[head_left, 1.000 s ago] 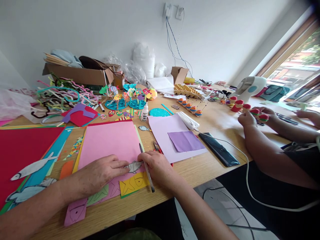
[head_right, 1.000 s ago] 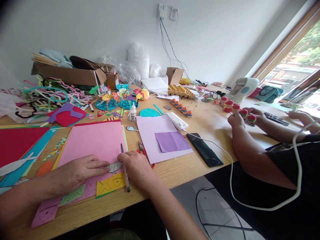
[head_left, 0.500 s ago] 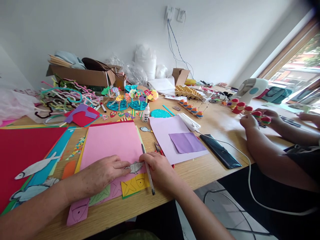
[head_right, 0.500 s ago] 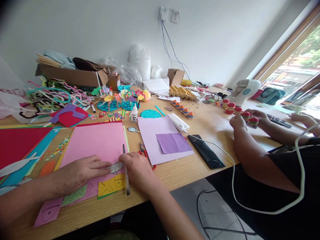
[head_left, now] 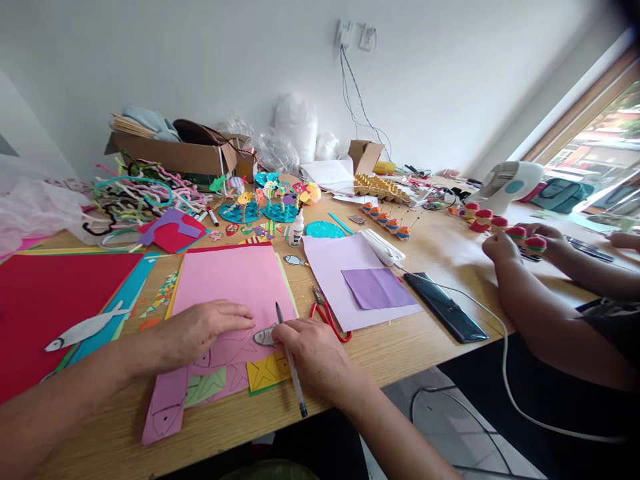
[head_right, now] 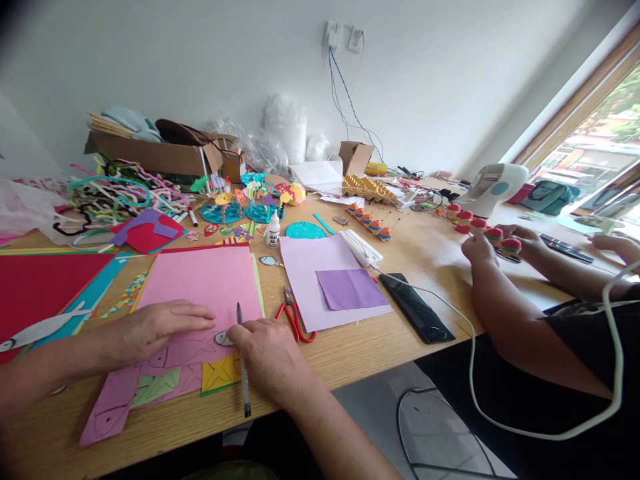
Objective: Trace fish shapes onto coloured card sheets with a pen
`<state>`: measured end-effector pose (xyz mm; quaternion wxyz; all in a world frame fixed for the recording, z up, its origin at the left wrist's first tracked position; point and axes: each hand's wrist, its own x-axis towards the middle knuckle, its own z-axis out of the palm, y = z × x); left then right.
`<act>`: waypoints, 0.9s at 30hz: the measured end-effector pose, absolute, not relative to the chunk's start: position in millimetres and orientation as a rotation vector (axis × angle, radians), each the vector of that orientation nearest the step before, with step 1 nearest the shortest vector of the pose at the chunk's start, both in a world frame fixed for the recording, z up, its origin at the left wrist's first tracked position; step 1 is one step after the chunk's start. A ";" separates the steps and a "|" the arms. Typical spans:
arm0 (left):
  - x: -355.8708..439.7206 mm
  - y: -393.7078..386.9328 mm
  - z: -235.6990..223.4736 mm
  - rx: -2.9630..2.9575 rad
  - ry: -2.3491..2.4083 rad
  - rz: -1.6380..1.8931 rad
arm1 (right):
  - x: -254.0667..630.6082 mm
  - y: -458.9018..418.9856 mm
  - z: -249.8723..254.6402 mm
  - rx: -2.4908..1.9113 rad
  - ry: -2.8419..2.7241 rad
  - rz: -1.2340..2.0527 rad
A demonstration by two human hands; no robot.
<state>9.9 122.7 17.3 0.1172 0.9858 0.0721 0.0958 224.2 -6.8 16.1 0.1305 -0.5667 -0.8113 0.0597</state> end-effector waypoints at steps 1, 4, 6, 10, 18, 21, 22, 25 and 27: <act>8.8 125.3 21.7 2.863 0.226 0.277 | 224.4 -6.8 15.9 -1.647 -2.356 0.171; 12.2 126.0 32.2 2.791 0.198 0.236 | 224.7 -7.0 15.8 -1.650 -2.350 0.170; 19.6 121.7 35.7 2.758 0.143 0.196 | 224.9 -7.4 16.1 -1.653 -2.345 0.179; 36.4 112.2 35.0 2.756 0.000 0.163 | 224.9 -7.7 16.6 -1.668 -2.324 0.217; 33.6 108.8 37.2 2.871 0.085 0.202 | 226.2 -9.3 13.1 -1.661 -2.252 0.268; 32.8 111.7 42.8 2.833 0.051 0.214 | 227.4 -9.7 10.7 -1.640 -2.223 0.268; 34.4 111.5 43.2 2.831 0.013 0.201 | 227.4 -9.9 9.9 -1.635 -2.215 0.263; 41.9 108.0 38.9 2.825 -0.043 0.157 | 226.0 -11.0 8.6 -1.634 -2.191 0.249; 45.4 105.9 32.4 2.821 -0.022 0.170 | 224.3 -12.1 8.6 -1.639 -2.168 0.247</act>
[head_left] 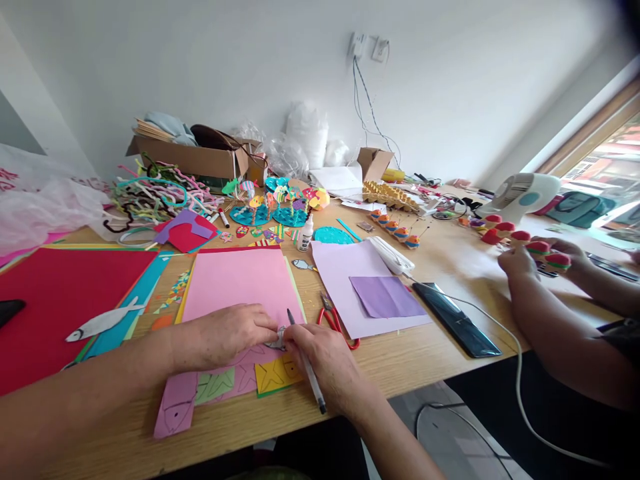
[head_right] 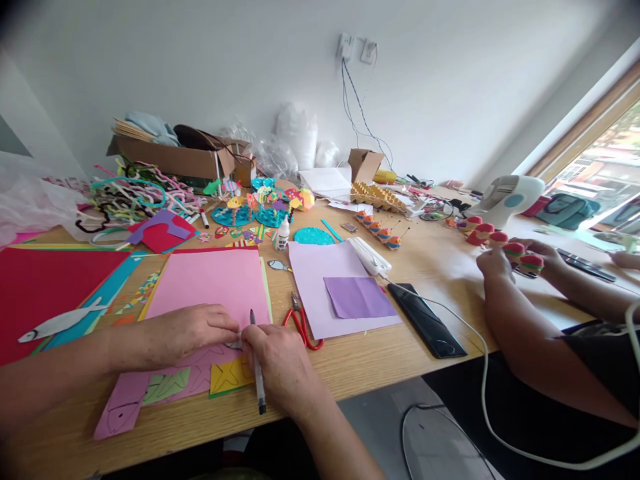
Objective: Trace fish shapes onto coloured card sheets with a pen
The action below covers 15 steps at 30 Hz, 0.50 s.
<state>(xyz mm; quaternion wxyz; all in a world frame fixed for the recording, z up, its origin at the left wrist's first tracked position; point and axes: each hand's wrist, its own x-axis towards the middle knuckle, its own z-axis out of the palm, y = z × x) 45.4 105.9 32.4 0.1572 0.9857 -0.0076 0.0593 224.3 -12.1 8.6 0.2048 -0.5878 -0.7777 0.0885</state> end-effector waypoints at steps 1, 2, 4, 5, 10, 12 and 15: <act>46.1 105.4 28.6 2.824 -0.010 0.176 | 223.6 -12.5 8.7 -1.641 -2.157 0.251; 46.1 105.3 24.9 2.830 0.004 0.177 | 223.1 -12.8 8.8 -1.643 -2.147 0.257; 44.5 105.4 18.2 2.858 0.043 0.158 | 223.1 -12.5 9.2 -1.637 -2.124 0.286; 43.2 105.4 15.5 2.876 0.064 0.151 | 223.7 -12.0 9.5 -1.622 -2.105 0.309; 37.6 101.6 7.4 2.921 0.149 0.211 | 227.3 -8.3 14.0 -1.438 -1.854 0.474; 36.2 99.6 5.5 2.966 0.166 0.224 | 225.9 -6.8 15.8 -1.402 -1.720 0.530; 34.8 97.5 4.4 3.052 0.131 0.252 | 220.6 -4.4 16.9 -1.460 -1.548 0.647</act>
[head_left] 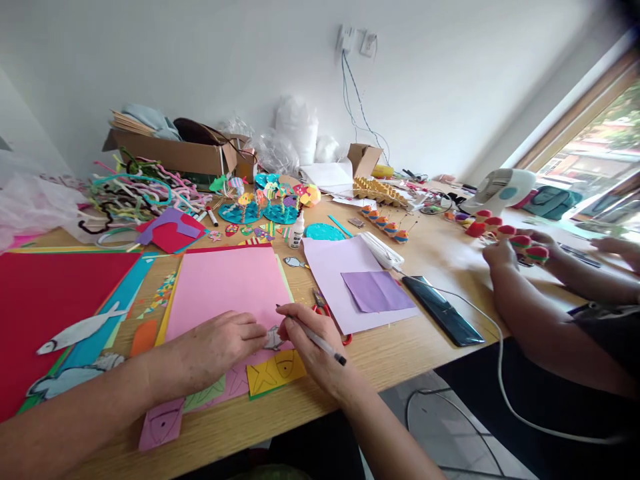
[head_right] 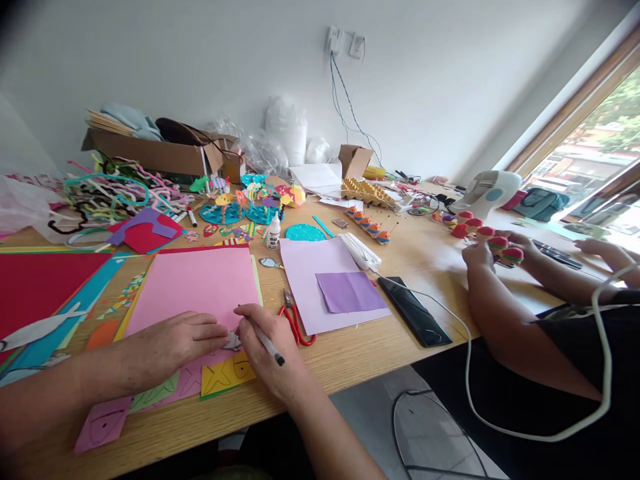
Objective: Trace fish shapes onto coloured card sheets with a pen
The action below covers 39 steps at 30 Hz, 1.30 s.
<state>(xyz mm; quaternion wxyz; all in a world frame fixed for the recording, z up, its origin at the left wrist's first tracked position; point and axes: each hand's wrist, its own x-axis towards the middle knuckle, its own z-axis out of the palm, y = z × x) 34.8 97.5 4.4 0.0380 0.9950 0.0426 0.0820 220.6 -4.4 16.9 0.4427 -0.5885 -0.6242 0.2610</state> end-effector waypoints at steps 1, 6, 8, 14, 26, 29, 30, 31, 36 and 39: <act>34.5 97.0 4.6 3.068 0.122 0.263 | 218.8 -3.6 17.1 -1.496 -1.508 0.679; 34.0 95.5 6.3 3.113 0.059 0.278 | 215.2 1.0 16.9 -1.596 -1.432 0.699; 33.9 95.1 6.4 3.129 0.066 0.273 | 215.5 3.7 13.8 -1.603 -1.399 0.694; 34.1 92.2 7.2 3.125 0.074 0.228 | 213.4 10.4 2.3 -1.614 -1.366 0.674; 34.6 89.9 6.3 3.010 0.161 0.195 | 210.9 10.9 8.7 -1.671 -1.430 0.657; 34.1 87.9 7.1 3.004 0.194 0.186 | 210.8 10.9 10.0 -1.675 -1.439 0.660; 33.8 87.3 6.7 3.006 0.204 0.188 | 210.6 10.8 10.2 -1.674 -1.444 0.661; 33.5 86.7 5.8 3.003 0.216 0.197 | 210.4 10.8 10.4 -1.674 -1.449 0.660; 31.6 87.2 -0.3 2.995 0.211 0.258 | 209.1 10.3 11.4 -1.682 -1.464 0.664; 30.7 88.9 -2.2 3.014 0.178 0.285 | 208.6 10.1 12.5 -1.692 -1.468 0.665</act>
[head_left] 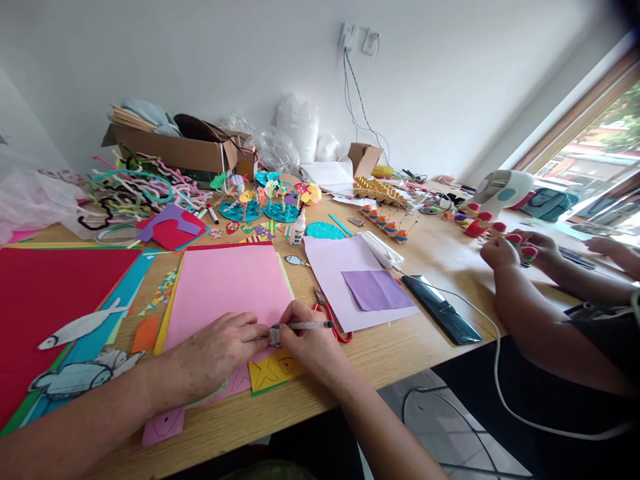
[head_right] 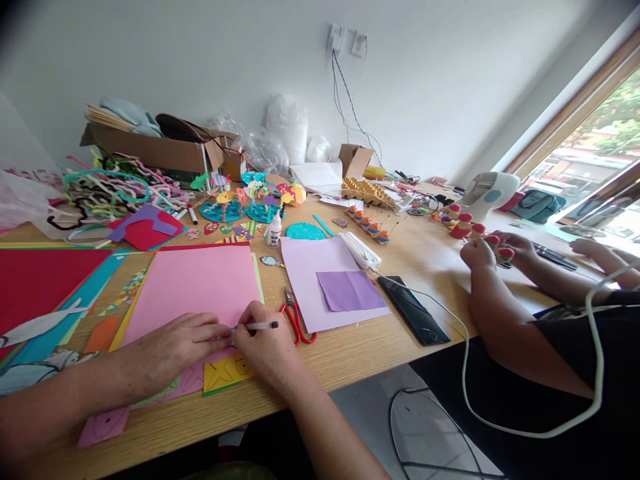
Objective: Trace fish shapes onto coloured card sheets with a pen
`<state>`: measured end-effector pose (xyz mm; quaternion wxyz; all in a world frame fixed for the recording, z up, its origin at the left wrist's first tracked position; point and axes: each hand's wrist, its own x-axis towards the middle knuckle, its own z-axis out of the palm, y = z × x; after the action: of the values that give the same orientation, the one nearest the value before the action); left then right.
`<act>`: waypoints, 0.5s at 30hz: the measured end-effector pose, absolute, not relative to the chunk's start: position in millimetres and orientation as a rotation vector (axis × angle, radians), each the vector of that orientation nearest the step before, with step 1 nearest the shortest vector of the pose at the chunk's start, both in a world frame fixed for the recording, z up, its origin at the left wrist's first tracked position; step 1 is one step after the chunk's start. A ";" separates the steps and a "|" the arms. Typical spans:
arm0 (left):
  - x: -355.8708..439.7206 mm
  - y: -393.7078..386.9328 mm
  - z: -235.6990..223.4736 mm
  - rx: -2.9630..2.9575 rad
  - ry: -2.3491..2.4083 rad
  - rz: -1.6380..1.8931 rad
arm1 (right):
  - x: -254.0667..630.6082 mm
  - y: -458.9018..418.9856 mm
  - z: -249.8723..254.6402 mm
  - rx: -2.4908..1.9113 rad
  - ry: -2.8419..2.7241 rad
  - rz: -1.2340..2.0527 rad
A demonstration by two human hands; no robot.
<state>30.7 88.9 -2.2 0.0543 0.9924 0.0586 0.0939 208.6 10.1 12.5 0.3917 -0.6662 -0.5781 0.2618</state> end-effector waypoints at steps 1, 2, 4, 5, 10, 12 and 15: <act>30.7 89.4 -2.4 3.015 0.171 0.287 | 208.5 10.0 12.9 -1.694 -1.470 0.665; 30.8 89.7 -2.5 3.013 0.167 0.290 | 208.5 10.0 13.3 -1.696 -1.473 0.666; 31.4 90.0 -2.6 3.007 0.161 0.289 | 208.6 10.1 13.9 -1.701 -1.480 0.668; 31.7 90.0 -2.7 3.003 0.156 0.290 | 208.7 10.2 14.0 -1.705 -1.483 0.667; 32.4 89.1 -3.4 2.982 0.148 0.322 | 208.7 11.5 12.7 -1.726 -1.481 0.645; 32.1 88.2 -2.3 2.976 0.161 0.317 | 208.4 11.9 12.0 -1.730 -1.478 0.632; 32.0 86.5 1.1 2.966 0.169 0.291 | 208.1 12.0 11.0 -1.729 -1.475 0.617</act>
<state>32.0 86.5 1.1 0.0781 0.9906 0.0565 0.0971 208.1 12.0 11.0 0.3833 -0.6783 -0.5784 0.2419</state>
